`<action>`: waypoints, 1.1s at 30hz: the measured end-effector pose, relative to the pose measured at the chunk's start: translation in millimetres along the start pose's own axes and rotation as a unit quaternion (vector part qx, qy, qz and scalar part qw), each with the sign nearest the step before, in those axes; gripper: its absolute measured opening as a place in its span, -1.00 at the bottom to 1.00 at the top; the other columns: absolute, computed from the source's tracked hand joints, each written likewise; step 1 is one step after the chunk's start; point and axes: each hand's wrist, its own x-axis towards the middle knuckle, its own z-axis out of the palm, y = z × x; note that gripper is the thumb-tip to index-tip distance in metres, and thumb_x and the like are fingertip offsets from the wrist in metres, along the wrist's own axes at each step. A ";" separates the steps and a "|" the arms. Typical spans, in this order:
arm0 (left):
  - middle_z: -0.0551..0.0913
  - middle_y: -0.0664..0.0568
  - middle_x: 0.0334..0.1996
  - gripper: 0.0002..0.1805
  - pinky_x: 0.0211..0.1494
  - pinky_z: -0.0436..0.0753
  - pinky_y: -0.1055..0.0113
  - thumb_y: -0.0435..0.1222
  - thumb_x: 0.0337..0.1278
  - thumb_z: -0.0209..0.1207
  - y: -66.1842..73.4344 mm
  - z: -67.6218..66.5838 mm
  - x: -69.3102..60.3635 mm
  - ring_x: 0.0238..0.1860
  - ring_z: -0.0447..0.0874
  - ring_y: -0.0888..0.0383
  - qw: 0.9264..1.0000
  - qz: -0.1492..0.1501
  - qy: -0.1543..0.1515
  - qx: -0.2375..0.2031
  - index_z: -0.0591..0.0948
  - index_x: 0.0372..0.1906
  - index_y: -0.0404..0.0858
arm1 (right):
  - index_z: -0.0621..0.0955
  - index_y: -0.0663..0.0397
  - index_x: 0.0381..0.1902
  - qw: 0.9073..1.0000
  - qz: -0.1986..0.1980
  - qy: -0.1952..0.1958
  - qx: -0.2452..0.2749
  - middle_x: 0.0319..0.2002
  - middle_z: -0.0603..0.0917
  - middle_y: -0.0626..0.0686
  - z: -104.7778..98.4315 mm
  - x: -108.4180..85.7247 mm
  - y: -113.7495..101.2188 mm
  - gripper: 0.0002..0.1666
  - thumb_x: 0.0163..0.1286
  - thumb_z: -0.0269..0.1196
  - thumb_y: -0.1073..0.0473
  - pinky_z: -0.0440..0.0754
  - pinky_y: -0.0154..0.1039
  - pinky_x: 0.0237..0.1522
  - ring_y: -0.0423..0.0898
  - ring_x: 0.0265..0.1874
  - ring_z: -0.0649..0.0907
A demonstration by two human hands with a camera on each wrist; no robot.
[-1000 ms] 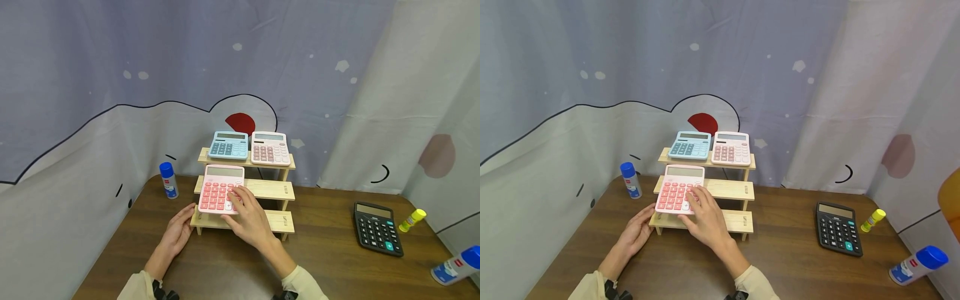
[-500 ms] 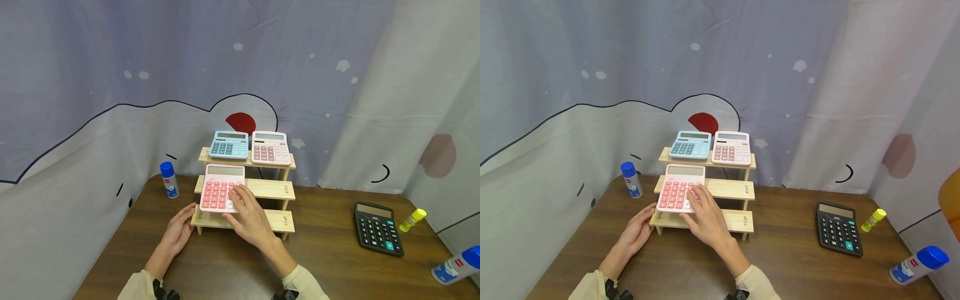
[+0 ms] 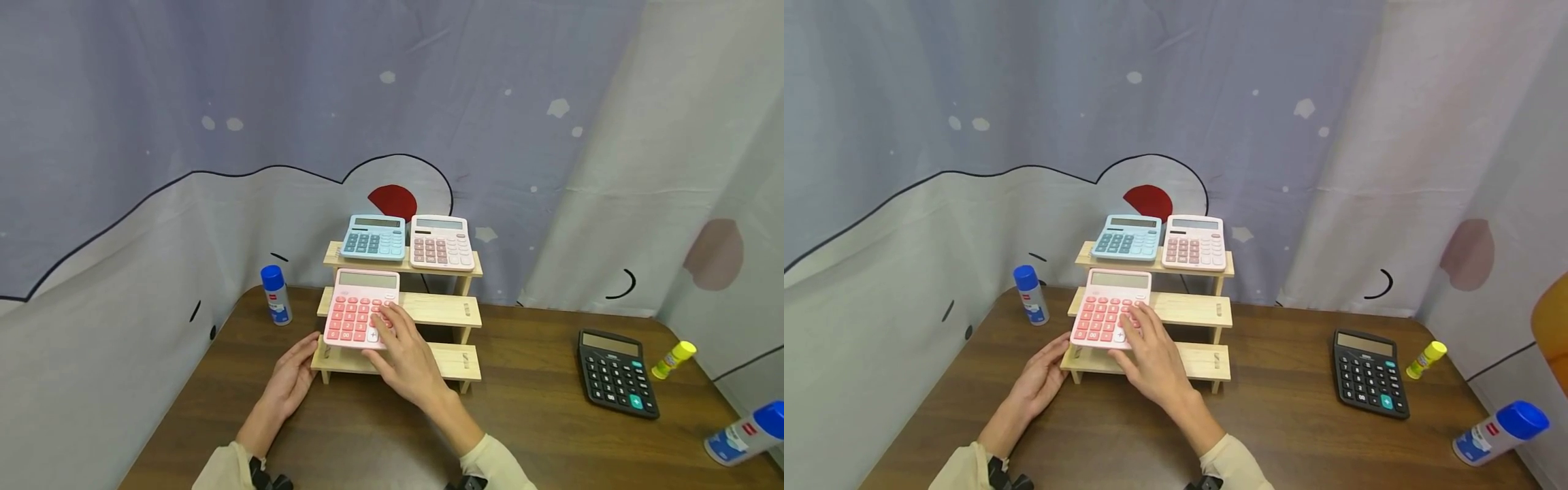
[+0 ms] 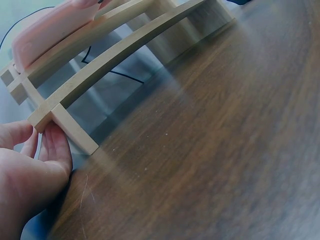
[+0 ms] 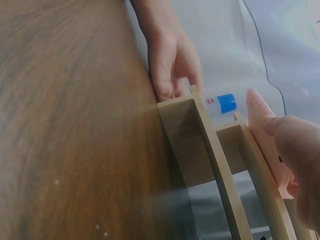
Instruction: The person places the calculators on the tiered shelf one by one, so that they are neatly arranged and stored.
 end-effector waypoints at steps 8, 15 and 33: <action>0.62 0.20 0.01 -0.43 0.15 0.54 0.47 -0.33 0.54 -0.07 -0.2 1.7 1.4 0.07 0.59 0.40 1.000 -0.001 -0.006 0.003 0.14 0.52 -0.35 | 0.50 0.23 0.32 1.000 0.009 -0.012 0.024 0.35 0.46 0.21 -1.3 -1.1 2.0 -0.28 0.30 0.40 0.00 0.43 0.00 0.38 0.14 0.44 0.35; 0.62 0.20 0.00 -0.45 0.14 0.55 0.47 -0.35 0.55 -0.09 -1.1 0.1 1.1 0.06 0.60 0.41 1.000 0.000 0.002 0.002 0.15 0.51 -0.35 | 0.50 0.24 0.32 0.999 0.004 -0.012 0.030 0.35 0.45 0.22 -0.7 -1.5 0.7 -0.29 0.31 0.39 0.01 0.43 0.02 0.39 0.16 0.45 0.34; 0.63 0.18 -0.01 -0.45 0.12 0.54 0.46 -0.35 0.54 -0.08 -2.8 -1.0 2.4 0.06 0.60 0.38 1.000 0.007 -0.002 -0.004 0.15 0.51 -0.38 | 0.43 0.10 0.36 0.997 0.056 -0.003 0.044 0.39 0.37 0.21 -6.0 -9.1 2.5 -0.21 0.27 0.40 -0.07 0.35 0.09 0.42 0.14 0.48 0.27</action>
